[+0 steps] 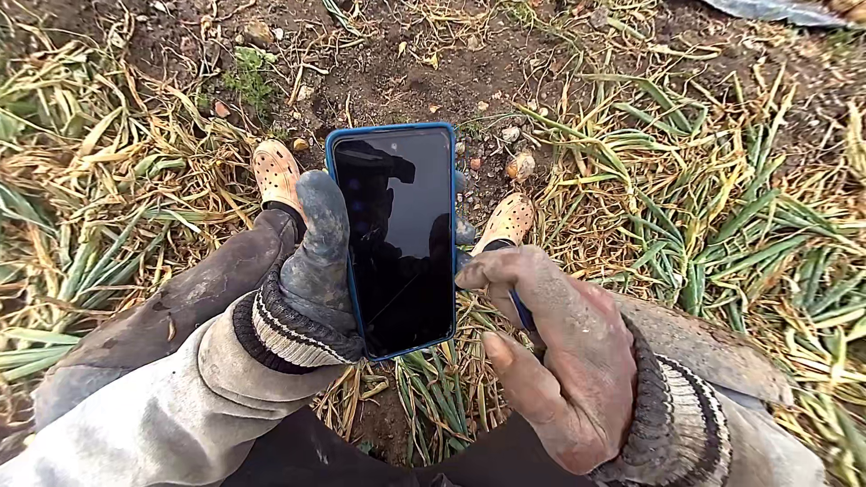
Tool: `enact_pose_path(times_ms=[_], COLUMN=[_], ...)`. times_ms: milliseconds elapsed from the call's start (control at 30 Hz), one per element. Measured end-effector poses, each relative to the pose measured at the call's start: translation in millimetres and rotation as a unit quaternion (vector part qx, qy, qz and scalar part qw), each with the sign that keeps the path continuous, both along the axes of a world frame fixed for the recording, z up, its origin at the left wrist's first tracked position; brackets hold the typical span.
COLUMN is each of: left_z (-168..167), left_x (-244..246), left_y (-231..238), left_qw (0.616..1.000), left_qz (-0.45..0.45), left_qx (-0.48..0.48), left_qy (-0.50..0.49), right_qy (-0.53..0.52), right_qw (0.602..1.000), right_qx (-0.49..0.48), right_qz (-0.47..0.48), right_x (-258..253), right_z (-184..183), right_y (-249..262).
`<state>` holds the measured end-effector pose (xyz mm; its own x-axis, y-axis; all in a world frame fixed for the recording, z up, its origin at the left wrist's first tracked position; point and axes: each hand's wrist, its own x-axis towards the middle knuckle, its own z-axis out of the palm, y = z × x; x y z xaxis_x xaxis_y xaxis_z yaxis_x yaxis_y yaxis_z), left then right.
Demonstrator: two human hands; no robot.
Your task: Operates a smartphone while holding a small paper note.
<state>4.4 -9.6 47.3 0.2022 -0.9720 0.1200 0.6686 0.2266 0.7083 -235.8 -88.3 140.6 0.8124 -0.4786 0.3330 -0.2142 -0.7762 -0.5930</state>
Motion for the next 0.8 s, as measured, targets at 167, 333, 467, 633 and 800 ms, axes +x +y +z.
enact_pose_path(times_ms=[167, 333, 467, 633, 800], left_z=[27.1, 21.1, 14.9, 17.8, 25.6], left_x=[-17.3, -21.7, -20.1, -19.9, -23.4], left_y=[-19.7, -23.8, -25.1, -24.7, -18.2], left_qw=[0.984, 0.983, 0.983, 0.985, 0.992], left_qz=[-0.145, -0.114, -0.120, -0.110, -0.092], left_qx=[-0.023, -0.015, -0.009, -0.003, 0.010], left_qy=[0.099, 0.142, 0.141, 0.135, 0.084], right_qy=[0.069, 0.069, 0.070, -0.049, -0.117], right_qw=[0.994, 0.990, 0.986, 0.934, 0.910], right_qx=[0.037, 0.092, 0.138, 0.353, 0.397], right_qz=[-0.070, -0.087, -0.061, 0.003, -0.003], right_x=[-5.1, -7.2, -8.2, -8.4, -8.9], right_z=[4.3, 3.2, 4.4, 4.4, -1.5], right_y=[-9.6, -21.2, -26.5, -33.8, -34.9])
